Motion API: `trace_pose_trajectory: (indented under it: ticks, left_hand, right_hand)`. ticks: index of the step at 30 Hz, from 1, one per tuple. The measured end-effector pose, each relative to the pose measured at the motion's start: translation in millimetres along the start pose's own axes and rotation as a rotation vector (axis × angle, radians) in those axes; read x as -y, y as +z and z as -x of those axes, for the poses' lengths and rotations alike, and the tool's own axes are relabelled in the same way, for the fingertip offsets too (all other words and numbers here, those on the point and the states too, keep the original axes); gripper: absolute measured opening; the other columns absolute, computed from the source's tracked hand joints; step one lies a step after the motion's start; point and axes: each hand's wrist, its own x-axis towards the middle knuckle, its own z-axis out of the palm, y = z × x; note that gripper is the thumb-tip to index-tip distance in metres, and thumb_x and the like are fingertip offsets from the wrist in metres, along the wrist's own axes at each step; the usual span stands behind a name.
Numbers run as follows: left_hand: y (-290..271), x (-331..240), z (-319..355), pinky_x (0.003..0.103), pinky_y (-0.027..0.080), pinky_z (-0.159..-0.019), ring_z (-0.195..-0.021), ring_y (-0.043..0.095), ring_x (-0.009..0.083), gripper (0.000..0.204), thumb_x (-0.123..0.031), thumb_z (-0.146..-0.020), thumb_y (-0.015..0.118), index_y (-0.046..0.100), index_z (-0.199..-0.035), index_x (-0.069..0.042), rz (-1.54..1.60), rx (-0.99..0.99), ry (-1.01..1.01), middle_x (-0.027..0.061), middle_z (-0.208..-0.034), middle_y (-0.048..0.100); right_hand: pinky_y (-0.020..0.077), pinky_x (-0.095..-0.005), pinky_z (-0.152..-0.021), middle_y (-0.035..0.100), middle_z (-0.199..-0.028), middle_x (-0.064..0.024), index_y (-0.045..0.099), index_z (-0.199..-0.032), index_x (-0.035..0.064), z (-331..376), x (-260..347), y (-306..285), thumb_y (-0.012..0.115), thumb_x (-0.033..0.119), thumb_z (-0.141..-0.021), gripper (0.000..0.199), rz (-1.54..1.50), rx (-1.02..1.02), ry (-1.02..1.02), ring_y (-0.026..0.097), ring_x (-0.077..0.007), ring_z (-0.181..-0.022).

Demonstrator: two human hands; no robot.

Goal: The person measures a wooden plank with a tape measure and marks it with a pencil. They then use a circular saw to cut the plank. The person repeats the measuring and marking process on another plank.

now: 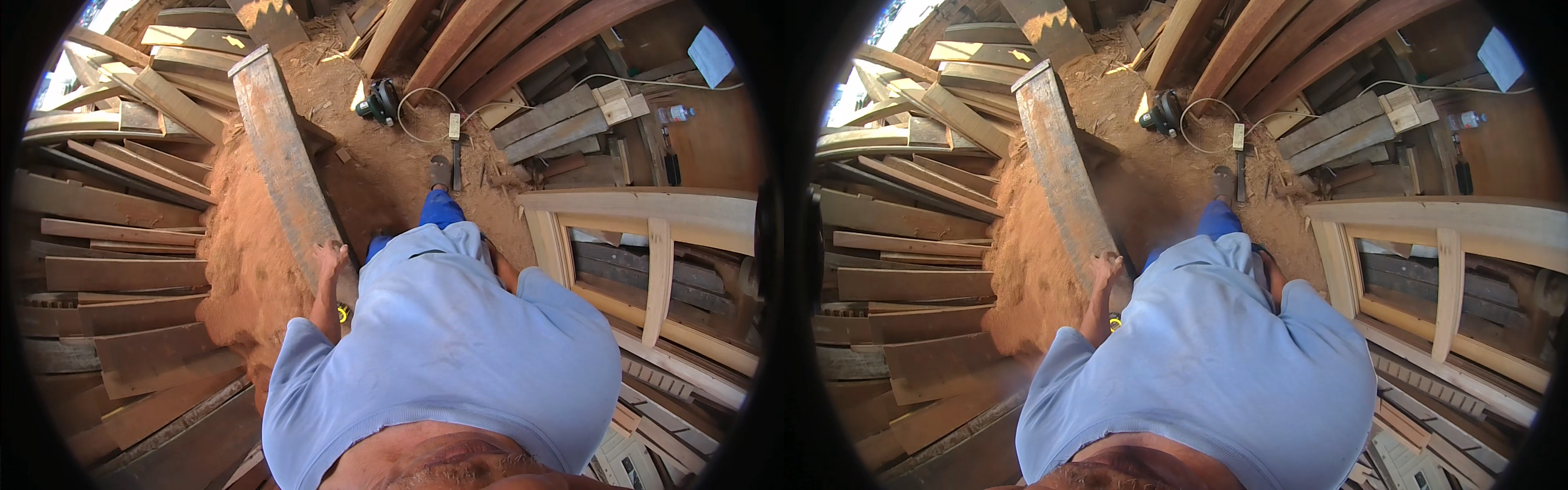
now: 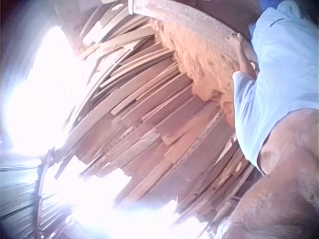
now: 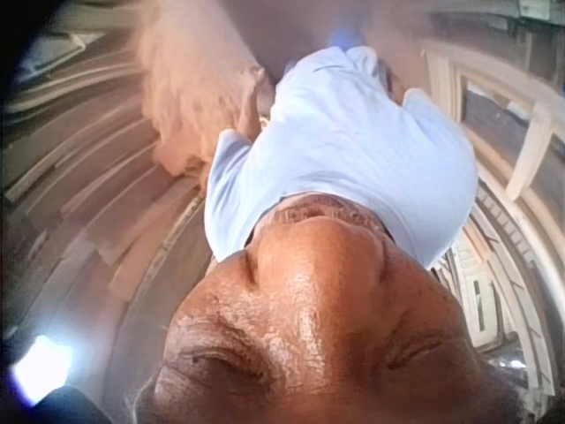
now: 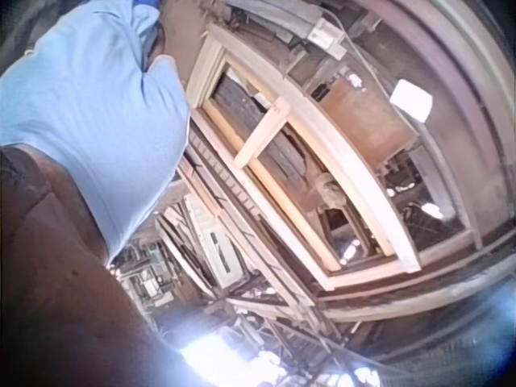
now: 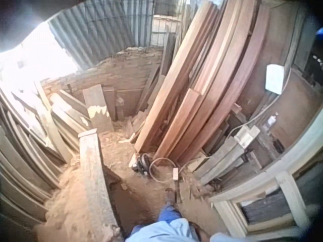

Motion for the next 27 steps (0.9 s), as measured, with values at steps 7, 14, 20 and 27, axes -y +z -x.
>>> trace_pose_trajectory:
  ticks: [7,14,20,27]
  left_hand:
    - [9.8,1.7,-14.0,0.057,0.031,-0.113,-0.136,0.037,0.0508,0.046,-0.042,-0.083,0.069,0.069,-0.118,-0.011,0.022,-0.083,-0.031,0.0358,-0.139,0.047]
    - [8.8,-0.3,-24.1,0.056,0.036,-0.109,-0.127,0.046,0.0465,0.044,-0.038,-0.082,0.070,0.069,-0.115,-0.010,0.032,-0.075,-0.121,0.0311,-0.128,0.056]
    - [-2.6,-18.8,-35.1,0.048,0.040,-0.111,-0.130,0.049,0.0463,0.067,-0.041,-0.084,0.070,0.055,-0.136,-0.001,0.222,-0.166,-0.314,0.0312,-0.136,0.054]
    - [9.5,-8.0,-49.6,0.046,0.041,-0.112,-0.137,0.047,0.0442,0.094,-0.045,-0.085,0.072,0.029,-0.156,0.000,0.219,0.099,-0.432,0.0347,-0.146,0.045]
  right_hand:
    - [0.0532,-0.0413,-0.090,0.067,-0.118,-0.0267,0.064,-0.121,-0.0051,-24.6,7.4,-17.4,0.074,0.033,-0.081,0.056,-0.021,0.027,-0.009,0.067,-0.0347,-0.106]
    - [0.0525,-0.0414,-0.096,0.064,-0.126,-0.0284,0.061,-0.127,-0.0064,-64.2,70.1,-74.6,0.074,0.033,-0.082,0.060,-0.002,0.019,-0.041,0.065,-0.0363,-0.113]
    - [0.0485,-0.0426,-0.102,0.059,-0.133,-0.0332,0.055,-0.128,-0.0170,-84.5,120.7,-119.7,0.077,0.030,-0.081,0.070,-0.037,-0.078,-0.128,0.060,-0.0388,-0.125]
    - [0.0487,-0.0437,-0.101,0.060,-0.131,-0.0329,0.054,-0.133,-0.0122,-143.3,172.7,-166.7,0.076,0.033,-0.082,0.072,0.136,-0.041,-0.208,0.060,-0.0398,-0.125]
